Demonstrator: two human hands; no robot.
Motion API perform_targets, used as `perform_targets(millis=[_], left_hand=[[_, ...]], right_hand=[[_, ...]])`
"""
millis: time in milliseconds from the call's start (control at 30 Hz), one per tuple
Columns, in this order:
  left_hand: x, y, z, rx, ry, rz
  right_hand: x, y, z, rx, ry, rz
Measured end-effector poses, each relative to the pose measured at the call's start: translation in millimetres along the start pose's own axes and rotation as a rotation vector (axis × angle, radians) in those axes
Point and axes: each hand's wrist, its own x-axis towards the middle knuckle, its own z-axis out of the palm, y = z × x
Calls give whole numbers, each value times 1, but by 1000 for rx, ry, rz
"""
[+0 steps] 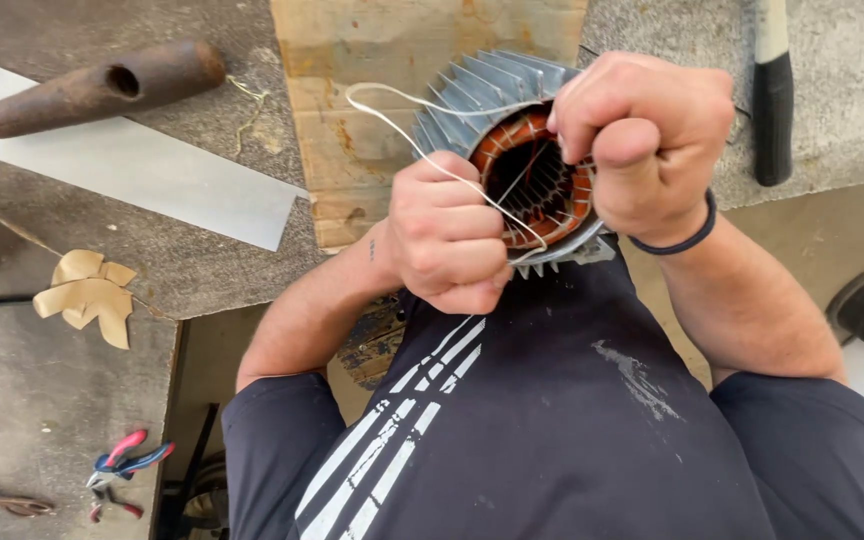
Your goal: Lacing and securing copper windings in an electric motor stator using a cord and a mallet
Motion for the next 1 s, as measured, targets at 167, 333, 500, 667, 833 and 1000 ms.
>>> perform_targets(millis=[167, 333, 500, 667, 833, 1000], left_hand=[[-2, -3, 3, -39, 50, 13], [0, -3, 3, -73, 64, 11], [-2, -3, 3, -46, 44, 31], [-8, -3, 7, -65, 72, 28], [-10, -4, 8, -78, 94, 25], [-12, -4, 14, -5, 120, 73]], right_hand=[[19, -4, -10, 97, -195, -80], [8, -11, -6, 104, -108, 1], [-12, -15, 13, 136, 146, 45], [-25, 1, 19, 249, 372, -92], [0, -2, 7, 301, 182, -69], [34, -8, -1, 332, -95, -171]])
